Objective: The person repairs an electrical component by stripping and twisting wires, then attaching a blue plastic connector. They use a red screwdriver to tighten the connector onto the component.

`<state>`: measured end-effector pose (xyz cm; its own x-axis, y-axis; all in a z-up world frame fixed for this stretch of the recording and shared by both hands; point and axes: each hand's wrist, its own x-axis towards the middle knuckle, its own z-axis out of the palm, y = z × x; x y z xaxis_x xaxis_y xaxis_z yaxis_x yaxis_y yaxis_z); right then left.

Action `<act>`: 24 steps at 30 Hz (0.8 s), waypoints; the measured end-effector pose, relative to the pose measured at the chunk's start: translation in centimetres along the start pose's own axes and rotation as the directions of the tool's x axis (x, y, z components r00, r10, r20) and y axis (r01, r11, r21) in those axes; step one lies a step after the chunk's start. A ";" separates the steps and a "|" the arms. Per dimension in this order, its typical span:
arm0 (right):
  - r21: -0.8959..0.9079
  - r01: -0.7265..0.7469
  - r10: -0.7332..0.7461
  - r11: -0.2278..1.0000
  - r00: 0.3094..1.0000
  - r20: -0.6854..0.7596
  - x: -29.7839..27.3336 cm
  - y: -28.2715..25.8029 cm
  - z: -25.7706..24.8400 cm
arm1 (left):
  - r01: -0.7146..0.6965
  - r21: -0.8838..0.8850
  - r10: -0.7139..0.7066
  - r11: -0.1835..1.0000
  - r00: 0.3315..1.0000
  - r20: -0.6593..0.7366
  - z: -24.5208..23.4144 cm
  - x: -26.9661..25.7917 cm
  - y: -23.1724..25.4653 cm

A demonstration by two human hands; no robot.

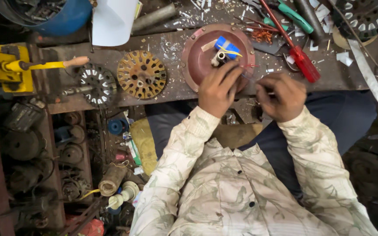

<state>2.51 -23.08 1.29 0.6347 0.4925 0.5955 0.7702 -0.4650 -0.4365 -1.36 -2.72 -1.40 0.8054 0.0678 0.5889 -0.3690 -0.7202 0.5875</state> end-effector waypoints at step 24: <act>0.017 -0.359 0.360 0.933 0.933 -0.010 1.7 -3.1 1.7 | 0.147 -0.377 -0.170 0.914 0.985 -0.027 -0.9 2.4 -0.3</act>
<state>1.28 -19.58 2.50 0.8686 0.2853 0.4051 0.4916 -0.5987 -0.6324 0.23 -1.71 0.33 0.8434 0.2079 0.4955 -0.3939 -0.3879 0.8333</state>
